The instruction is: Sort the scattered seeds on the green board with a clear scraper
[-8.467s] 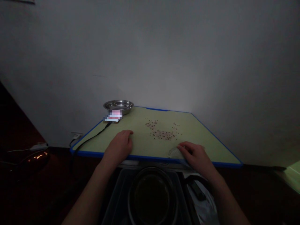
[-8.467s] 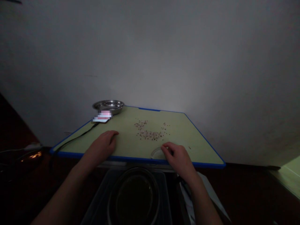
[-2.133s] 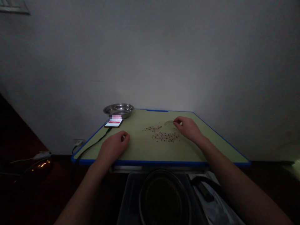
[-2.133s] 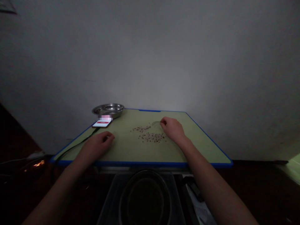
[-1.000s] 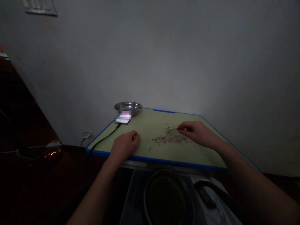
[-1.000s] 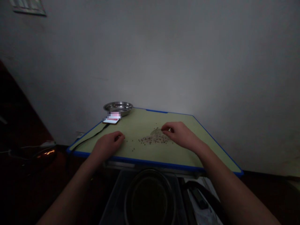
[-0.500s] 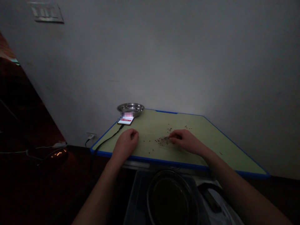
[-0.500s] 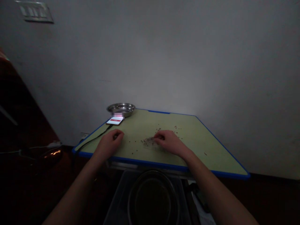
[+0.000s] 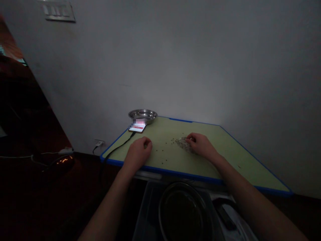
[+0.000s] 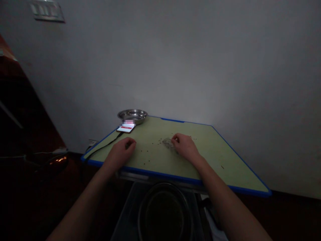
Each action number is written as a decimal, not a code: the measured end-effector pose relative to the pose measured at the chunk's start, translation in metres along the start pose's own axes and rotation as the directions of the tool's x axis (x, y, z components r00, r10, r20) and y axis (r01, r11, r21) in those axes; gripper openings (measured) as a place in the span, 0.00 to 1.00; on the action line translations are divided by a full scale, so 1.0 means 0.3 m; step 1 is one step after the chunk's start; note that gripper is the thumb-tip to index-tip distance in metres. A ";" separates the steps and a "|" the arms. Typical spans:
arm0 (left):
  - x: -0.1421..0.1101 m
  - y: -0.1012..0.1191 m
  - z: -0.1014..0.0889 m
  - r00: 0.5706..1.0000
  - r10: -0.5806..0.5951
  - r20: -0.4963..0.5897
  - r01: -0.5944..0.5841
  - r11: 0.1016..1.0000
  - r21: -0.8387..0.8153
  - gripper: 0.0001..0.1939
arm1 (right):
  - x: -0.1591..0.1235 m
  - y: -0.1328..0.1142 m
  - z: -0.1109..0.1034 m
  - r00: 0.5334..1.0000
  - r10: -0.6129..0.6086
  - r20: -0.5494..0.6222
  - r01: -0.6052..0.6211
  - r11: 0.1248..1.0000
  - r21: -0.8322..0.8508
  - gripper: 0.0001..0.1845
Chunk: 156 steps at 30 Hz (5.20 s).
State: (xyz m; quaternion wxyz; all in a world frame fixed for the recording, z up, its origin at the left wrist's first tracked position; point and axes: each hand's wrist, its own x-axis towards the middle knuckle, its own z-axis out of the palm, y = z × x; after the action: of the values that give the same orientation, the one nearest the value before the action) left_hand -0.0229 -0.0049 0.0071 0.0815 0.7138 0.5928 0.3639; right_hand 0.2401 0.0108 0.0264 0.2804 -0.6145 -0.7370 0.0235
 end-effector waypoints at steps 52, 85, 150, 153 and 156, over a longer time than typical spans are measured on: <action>-0.006 -0.002 0.007 1.000 0.024 -0.018 -0.024 1.000 0.009 0.10 | -0.089 -0.113 0.000 0.994 0.051 0.095 -0.072 0.970 0.231 0.12; -0.012 -0.014 0.008 0.943 -0.088 -0.320 0.012 0.973 -0.231 0.08 | -0.034 -0.280 0.037 0.841 -0.482 0.246 0.499 0.867 -0.006 0.11; -0.002 -0.009 -0.004 0.982 -0.078 -0.173 0.059 0.992 -0.114 0.10 | -0.122 0.087 -0.224 0.967 -0.137 0.216 0.056 0.937 0.344 0.13; 0.003 -0.012 -0.003 0.981 -0.096 -0.169 0.076 0.990 -0.119 0.10 | -0.118 0.173 -0.303 0.990 -0.068 0.127 0.030 0.960 0.279 0.15; 0.005 -0.014 -0.003 0.982 -0.099 -0.161 0.083 0.991 -0.105 0.10 | -0.138 0.212 -0.336 0.987 -0.057 0.148 0.023 0.974 0.227 0.14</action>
State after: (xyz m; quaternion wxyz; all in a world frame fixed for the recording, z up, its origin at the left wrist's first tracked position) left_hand -0.0267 -0.0027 0.0059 0.0835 0.6484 0.6110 0.4465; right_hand 0.3452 -0.0431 0.0713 0.2911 -0.5603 -0.7612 0.1483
